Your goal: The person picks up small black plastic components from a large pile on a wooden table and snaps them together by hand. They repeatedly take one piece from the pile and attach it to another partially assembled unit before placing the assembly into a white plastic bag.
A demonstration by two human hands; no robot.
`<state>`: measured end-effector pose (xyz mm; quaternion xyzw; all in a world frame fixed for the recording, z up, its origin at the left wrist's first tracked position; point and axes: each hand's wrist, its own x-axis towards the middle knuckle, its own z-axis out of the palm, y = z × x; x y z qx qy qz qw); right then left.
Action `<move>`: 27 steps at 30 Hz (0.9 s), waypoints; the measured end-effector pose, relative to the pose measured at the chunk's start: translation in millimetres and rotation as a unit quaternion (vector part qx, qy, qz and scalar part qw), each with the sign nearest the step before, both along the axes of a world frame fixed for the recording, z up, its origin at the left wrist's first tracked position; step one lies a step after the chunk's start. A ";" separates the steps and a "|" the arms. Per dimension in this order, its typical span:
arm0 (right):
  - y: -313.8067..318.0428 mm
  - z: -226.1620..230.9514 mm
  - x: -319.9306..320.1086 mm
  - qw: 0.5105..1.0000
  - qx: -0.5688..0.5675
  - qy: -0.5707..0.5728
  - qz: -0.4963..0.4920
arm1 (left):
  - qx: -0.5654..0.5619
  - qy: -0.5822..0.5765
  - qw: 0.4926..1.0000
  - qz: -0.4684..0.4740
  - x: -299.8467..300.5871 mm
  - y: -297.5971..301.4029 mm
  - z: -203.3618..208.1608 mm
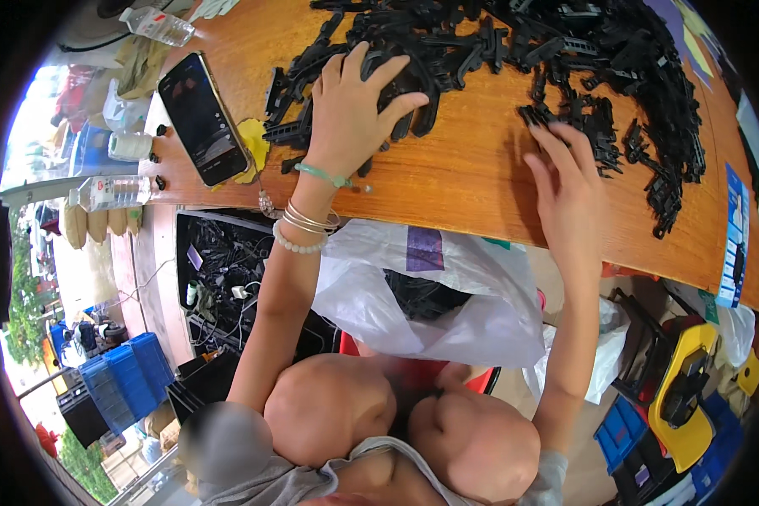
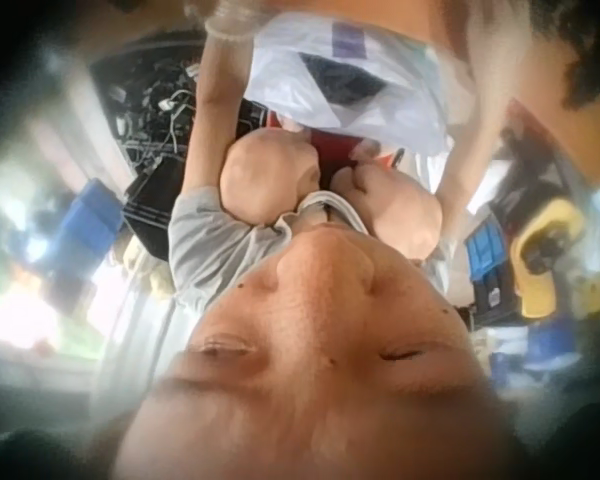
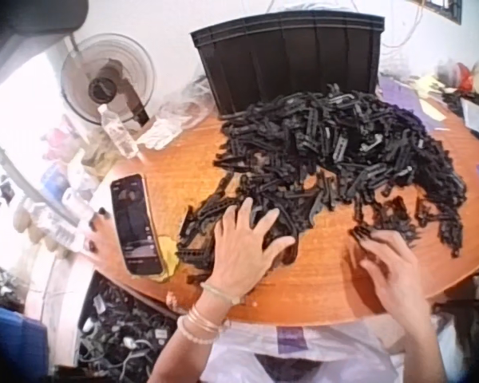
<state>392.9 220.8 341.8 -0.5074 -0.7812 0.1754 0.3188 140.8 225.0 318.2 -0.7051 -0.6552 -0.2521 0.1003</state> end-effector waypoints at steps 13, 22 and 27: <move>-2.5 -21.3 2.4 0.988 0.133 -0.081 -0.004 | 0.004 -0.052 0.990 -0.130 29.7 -19.1 20.4; -12.1 -12.4 6.9 0.992 0.078 -0.096 0.005 | 0.046 0.065 0.964 -0.253 48.7 24.3 16.7; -14.1 -17.5 13.8 0.997 0.061 -0.036 0.008 | 0.151 -0.138 0.958 -0.203 59.9 10.1 32.1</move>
